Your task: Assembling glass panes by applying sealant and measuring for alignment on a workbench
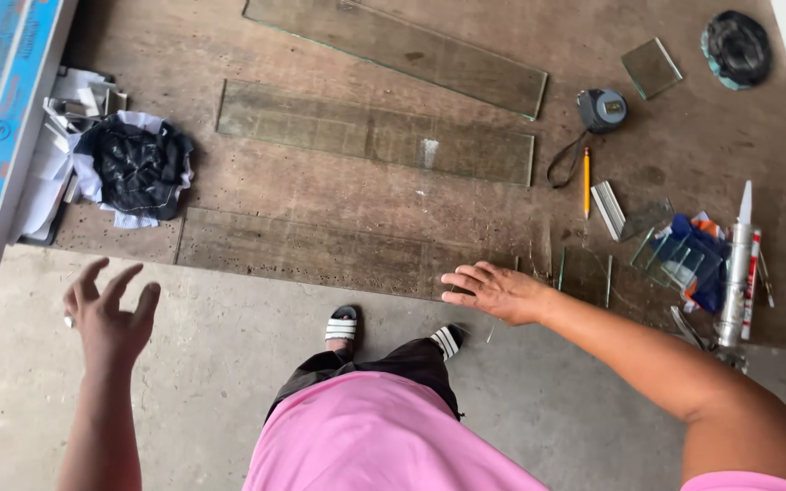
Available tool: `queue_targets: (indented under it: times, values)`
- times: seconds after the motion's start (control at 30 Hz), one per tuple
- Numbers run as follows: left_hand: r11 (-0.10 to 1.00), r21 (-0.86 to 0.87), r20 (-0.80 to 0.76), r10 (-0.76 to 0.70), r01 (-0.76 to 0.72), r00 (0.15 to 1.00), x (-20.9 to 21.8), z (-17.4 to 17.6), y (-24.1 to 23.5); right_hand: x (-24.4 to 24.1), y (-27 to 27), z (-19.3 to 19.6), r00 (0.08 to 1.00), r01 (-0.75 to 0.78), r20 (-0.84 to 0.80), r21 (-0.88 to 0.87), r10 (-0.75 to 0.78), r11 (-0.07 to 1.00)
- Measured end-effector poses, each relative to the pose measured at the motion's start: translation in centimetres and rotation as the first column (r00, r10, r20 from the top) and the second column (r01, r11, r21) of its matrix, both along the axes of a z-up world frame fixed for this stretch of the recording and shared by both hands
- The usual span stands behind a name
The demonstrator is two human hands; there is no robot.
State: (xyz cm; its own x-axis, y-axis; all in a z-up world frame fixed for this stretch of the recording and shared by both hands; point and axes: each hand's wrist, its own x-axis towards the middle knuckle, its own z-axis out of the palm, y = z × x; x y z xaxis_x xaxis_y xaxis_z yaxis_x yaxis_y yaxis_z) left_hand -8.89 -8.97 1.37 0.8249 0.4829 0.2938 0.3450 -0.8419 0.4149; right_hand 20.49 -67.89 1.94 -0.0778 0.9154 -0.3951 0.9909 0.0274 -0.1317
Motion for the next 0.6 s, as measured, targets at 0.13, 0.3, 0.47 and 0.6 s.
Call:
queue_targets:
  times: [0.13,0.3,0.47,0.6]
  values:
    - [0.991,-0.071,-0.095,0.110,-0.117,0.989,-4.7,-1.7,-1.8,1.1,1.9,3.3,0.994,0.082,-0.058,-0.130,-0.090,0.988]
    - [0.951,-0.201,-0.177,0.199,-0.233,0.964,-7.3,-3.8,-4.9,1.8,2.3,2.7,0.997,0.040,-0.057,-0.132,-0.047,0.990]
    - [0.933,-0.261,-0.231,0.190,-0.249,0.954,-6.2,-4.0,-6.7,1.6,2.4,4.1,0.992,0.079,-0.077,-0.227,-0.098,0.971]
    - [0.938,-0.267,-0.192,0.172,-0.220,0.966,-4.5,-2.8,-7.7,2.7,0.7,5.0,0.977,0.167,-0.107,-0.166,-0.186,0.972]
